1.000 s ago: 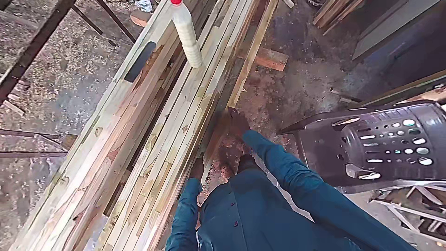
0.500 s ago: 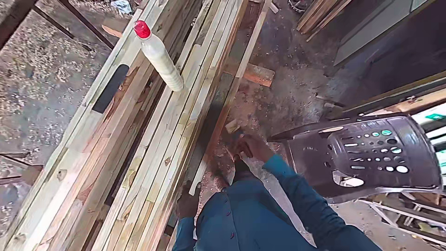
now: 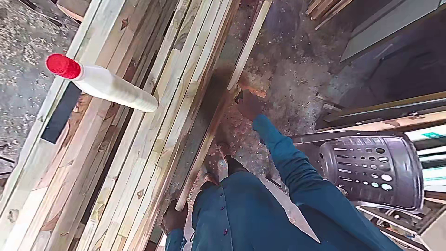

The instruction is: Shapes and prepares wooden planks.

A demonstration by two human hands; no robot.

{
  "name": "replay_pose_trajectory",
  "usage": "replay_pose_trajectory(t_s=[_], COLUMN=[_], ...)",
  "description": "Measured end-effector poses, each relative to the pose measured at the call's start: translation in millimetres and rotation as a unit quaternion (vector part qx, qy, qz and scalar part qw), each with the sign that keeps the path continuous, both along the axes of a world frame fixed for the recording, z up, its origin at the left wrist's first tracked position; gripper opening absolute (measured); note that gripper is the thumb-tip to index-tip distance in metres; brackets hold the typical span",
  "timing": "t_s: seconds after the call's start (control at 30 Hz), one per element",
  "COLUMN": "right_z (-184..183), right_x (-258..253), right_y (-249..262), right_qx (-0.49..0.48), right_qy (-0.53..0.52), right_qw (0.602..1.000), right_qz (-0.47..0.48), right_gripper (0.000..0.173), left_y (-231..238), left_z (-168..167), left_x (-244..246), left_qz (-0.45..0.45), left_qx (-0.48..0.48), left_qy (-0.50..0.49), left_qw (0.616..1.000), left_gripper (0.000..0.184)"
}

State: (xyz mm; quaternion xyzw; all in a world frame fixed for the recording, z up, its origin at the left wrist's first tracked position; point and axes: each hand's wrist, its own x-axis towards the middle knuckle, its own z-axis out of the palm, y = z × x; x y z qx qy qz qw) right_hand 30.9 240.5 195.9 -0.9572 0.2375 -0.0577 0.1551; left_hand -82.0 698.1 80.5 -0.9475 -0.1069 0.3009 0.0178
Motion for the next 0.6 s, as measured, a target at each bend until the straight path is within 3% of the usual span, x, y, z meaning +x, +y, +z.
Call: replay_pose_trajectory(t_s=[0.07, 0.13, 0.23, 0.4, 0.6], right_z=[-49, -52, -41, -44, -25], right_x=[20, 33, 33, 35, 37], right_y=[-24, -25, -14, -11, 8], right_qx=[0.175, 0.245, 0.240, 0.239, 0.217], right_qy=[0.099, 0.199, 0.237, 0.212, 0.269], right_qw=[0.979, 0.947, 0.939, 0.945, 0.934], right_qz=[-0.023, -0.061, -0.069, -0.068, -0.091], right_gripper=[0.036, 0.049, 0.045, 0.062, 0.066], left_y=[-1, -2, 1, 0, 0], left_z=[0, 1, -3, -5, -5], left_x=[0, 1, 1, -2, -4], left_qz=[0.004, 0.009, 0.012, 0.016, 0.006], left_qx=[0.004, 0.008, 0.003, 0.008, 0.000], left_qy=[-0.003, 0.000, 0.008, 0.001, -0.027], left_qw=[1.000, 1.000, 1.000, 1.000, 1.000], left_gripper=[0.048, 0.047, 0.047, 0.049, 0.045])
